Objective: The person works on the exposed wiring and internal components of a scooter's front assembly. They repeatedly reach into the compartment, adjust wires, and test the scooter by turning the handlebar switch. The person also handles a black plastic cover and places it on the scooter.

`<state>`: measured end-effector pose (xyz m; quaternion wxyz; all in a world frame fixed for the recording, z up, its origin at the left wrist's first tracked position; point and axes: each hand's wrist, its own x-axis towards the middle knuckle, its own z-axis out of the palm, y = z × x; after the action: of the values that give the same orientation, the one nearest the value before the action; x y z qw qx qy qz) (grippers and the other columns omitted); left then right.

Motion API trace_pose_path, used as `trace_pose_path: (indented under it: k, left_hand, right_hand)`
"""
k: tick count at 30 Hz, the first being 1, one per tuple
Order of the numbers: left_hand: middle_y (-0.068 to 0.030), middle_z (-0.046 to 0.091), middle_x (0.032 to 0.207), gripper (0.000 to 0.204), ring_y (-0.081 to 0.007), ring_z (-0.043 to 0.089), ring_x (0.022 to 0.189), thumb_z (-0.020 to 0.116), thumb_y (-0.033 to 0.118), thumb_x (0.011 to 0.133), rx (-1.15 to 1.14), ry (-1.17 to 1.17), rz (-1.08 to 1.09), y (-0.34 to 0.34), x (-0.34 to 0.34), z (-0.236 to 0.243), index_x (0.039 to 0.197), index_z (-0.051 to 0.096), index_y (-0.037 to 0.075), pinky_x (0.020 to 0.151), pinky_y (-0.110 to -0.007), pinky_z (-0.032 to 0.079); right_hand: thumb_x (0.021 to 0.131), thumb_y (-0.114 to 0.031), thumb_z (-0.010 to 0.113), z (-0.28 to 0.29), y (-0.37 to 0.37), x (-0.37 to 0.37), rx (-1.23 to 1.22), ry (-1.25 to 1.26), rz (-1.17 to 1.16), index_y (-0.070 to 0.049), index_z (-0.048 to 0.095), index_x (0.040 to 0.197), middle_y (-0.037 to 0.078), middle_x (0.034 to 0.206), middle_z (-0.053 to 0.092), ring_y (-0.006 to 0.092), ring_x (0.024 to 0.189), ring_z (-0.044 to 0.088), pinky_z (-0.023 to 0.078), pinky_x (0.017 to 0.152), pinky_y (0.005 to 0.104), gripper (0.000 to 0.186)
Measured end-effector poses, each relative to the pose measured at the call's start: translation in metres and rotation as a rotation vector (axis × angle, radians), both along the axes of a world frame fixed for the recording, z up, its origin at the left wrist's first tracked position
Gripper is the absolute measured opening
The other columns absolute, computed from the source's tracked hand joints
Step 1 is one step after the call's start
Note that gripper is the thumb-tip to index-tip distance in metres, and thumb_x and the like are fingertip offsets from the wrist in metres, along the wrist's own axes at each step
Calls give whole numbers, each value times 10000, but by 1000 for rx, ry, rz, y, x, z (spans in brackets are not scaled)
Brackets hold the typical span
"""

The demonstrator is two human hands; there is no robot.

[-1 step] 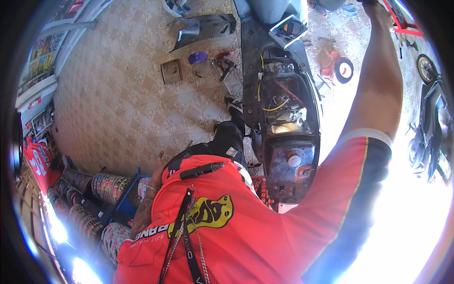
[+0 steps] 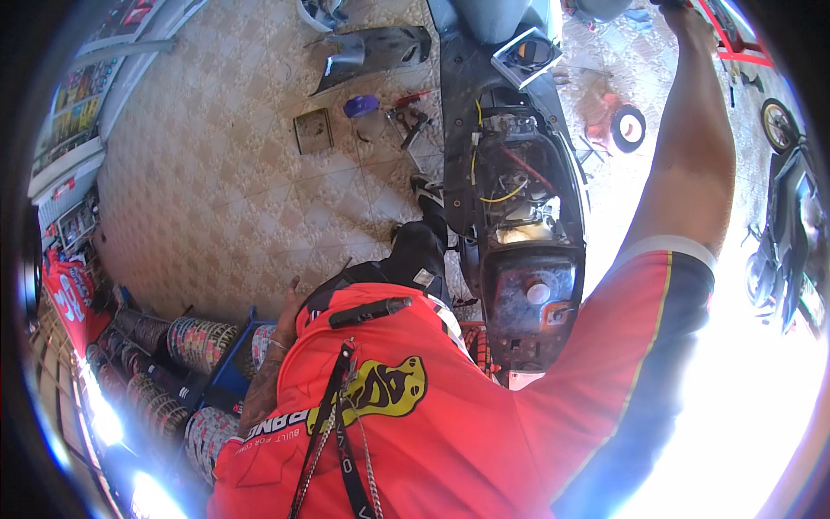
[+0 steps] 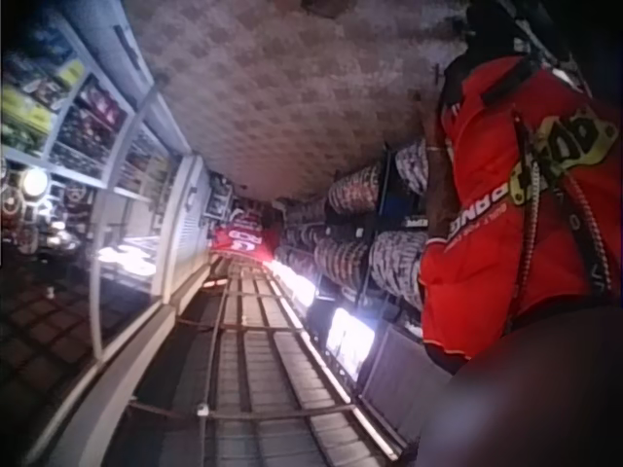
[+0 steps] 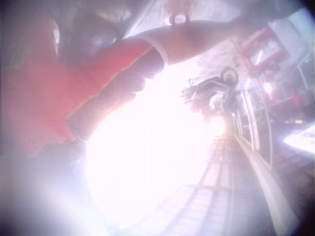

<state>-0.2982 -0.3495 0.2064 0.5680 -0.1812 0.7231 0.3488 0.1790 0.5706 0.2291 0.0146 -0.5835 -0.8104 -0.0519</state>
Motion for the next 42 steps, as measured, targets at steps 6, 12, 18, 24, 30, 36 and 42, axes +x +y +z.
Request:
trace_pose_path:
  k: [6, 12, 18, 24, 30, 36, 42]
  left_hand:
    - [-202, 594, 1171, 798, -252, 635, 988, 695, 101, 881, 41, 74, -14, 5, 0, -9, 1483, 172, 124, 850, -383, 542]
    - [-213, 548, 1255, 858, -254, 622, 1052, 645, 106, 909, 124, 82, -41, -4, 2, -11, 1504, 28, 72, 906, -377, 521]
    - [-178, 563, 1254, 824, -209, 607, 1077, 640, 145, 915, 125, 53, -98, -18, 1, -12, 1502, 69, 59, 916, -359, 510]
    - [-191, 570, 1215, 855, -246, 615, 1054, 691, 150, 885, 118, 65, -68, -31, 0, -33, 1504, 109, 59, 901, -370, 519]
    - [-218, 566, 1221, 894, -271, 610, 1066, 711, 123, 869, 86, -17, 0, -25, 4, -29, 1510, 88, 101, 905, -381, 517]
    - [-191, 635, 1146, 869, -233, 652, 989, 689, 137, 887, 105, -7, 57, -15, 12, -23, 1512, 85, 114, 899, -380, 525]
    - [-164, 633, 1050, 951, -232, 648, 929, 727, 115, 846, 140, -23, 92, -21, 13, -29, 1511, 47, 120, 841, -356, 533]
  right_hand:
    - [810, -673, 553, -14, -16, 19, -81, 58, -2, -126, 621, 1265, 185, 1237, 632, 379, 1182, 570, 443, 973, 459, 715]
    - [827, -554, 660, -4, -77, 12, -97, 159, -66, -115, 638, 1208, 156, 1160, 674, 323, 1125, 620, 460, 931, 410, 582]
    - [834, -559, 618, -3, -145, -18, -227, 246, -152, -83, 672, 1122, 148, 1073, 700, 340, 1055, 643, 474, 911, 428, 559]
    - [850, -540, 603, -5, -177, -29, -110, 175, -180, -81, 581, 1243, 189, 1127, 667, 387, 1070, 622, 463, 916, 472, 605]
    - [853, -572, 583, -12, -178, -25, -80, 154, -83, -151, 503, 1364, 154, 1188, 637, 360, 1119, 600, 454, 937, 483, 667]
    - [777, -562, 720, -31, -164, -8, -78, 195, -152, -8, 430, 1361, 152, 1220, 634, 325, 1168, 588, 430, 989, 443, 857]
    - [763, -579, 718, -33, -160, -5, -99, 150, -135, 41, 334, 1405, 222, 1310, 559, 386, 1235, 524, 398, 1041, 457, 972]
